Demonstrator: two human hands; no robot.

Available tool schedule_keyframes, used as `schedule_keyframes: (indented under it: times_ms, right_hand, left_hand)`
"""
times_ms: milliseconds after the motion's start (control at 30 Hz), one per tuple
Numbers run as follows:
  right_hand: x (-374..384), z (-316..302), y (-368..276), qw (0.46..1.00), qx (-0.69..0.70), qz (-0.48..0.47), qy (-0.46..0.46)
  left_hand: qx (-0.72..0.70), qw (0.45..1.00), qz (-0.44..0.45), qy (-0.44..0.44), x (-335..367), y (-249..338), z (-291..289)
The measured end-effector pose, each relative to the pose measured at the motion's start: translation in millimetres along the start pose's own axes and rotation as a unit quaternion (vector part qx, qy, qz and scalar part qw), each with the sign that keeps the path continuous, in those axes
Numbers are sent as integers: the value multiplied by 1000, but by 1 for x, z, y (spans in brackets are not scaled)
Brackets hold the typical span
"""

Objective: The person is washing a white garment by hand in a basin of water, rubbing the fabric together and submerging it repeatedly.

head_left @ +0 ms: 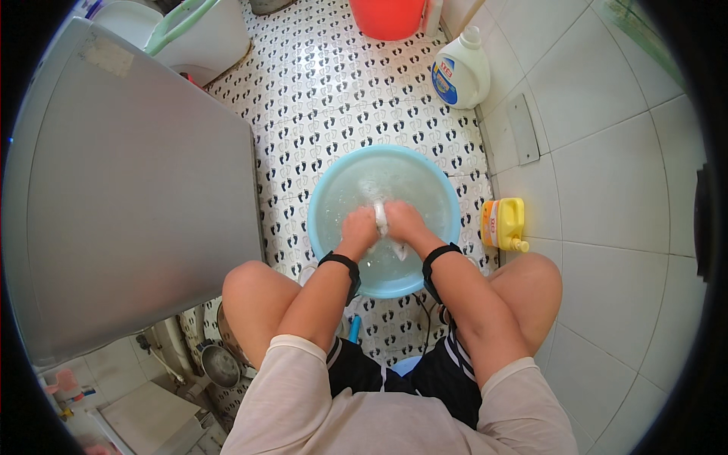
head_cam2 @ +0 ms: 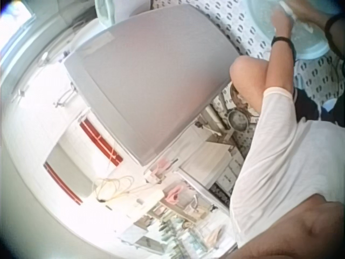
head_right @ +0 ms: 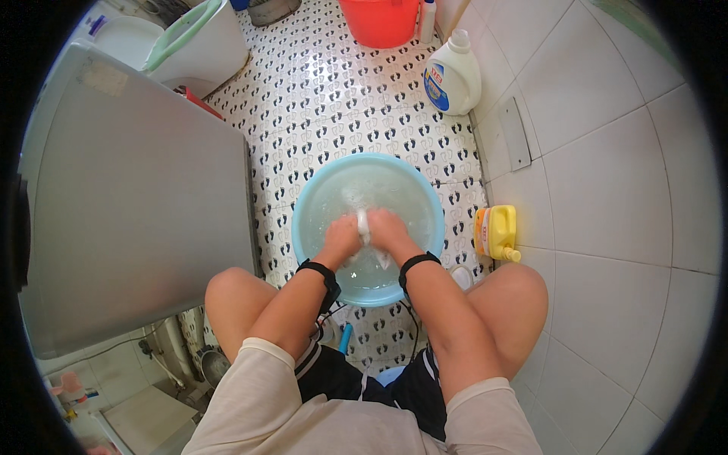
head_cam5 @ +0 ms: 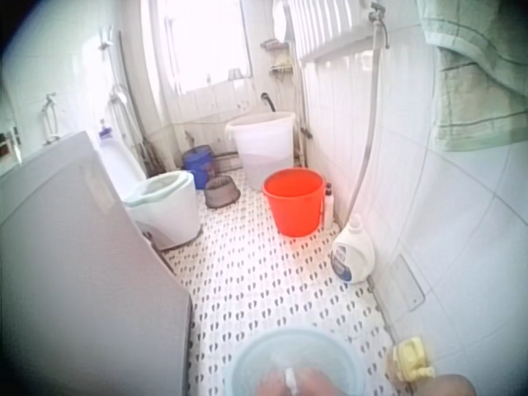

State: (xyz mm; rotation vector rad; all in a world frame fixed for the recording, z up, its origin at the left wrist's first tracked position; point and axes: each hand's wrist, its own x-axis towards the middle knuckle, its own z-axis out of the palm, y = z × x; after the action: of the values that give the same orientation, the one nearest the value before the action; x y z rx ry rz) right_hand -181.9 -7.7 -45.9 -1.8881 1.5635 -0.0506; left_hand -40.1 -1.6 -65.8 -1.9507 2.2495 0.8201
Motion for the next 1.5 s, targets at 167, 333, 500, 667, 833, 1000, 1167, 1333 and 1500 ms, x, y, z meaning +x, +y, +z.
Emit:
schedule_keyframes:
  times_ms: [167, 333, 500, 667, 833, 1000, 1167, 1333, 1500]
  right_hand:
    - [-3, 22, 6, 1000, -8, 15, 12]
    - [3, 17, -8, 995, -91, 8, -45]
    - [6, -2, -15, 991, -78, 111, -7]
    - [-2, -40, -29, 990, -96, 50, -89]
    - [-15, -48, 1, 997, -74, -24, -24]
    - [-19, -55, 5, 1000, 1, -11, -20]
    - [-34, -80, -8, 998, 9, -50, 42]
    - [-47, -118, -31, 967, 104, -124, 198]
    - [-64, -149, -57, 948, 148, -123, 254]
  left_hand:
    - [-52, 998, 11, -43, -5, 9, -13]
    - [-2, 999, 22, -46, -1, -11, -1]
    - [-46, 998, -22, -27, 0, 2, -23]
    - [-13, 990, 84, -110, 3, -32, -51]
    - [-44, 984, 65, -157, -9, -24, -90]
    - [-63, 993, 101, -14, -21, -13, -99]
    - [-57, 954, 226, 190, -38, 4, -132]
    - [-147, 963, 190, 125, -55, 20, -169]
    - [-207, 958, 144, 136, -66, 30, -190]
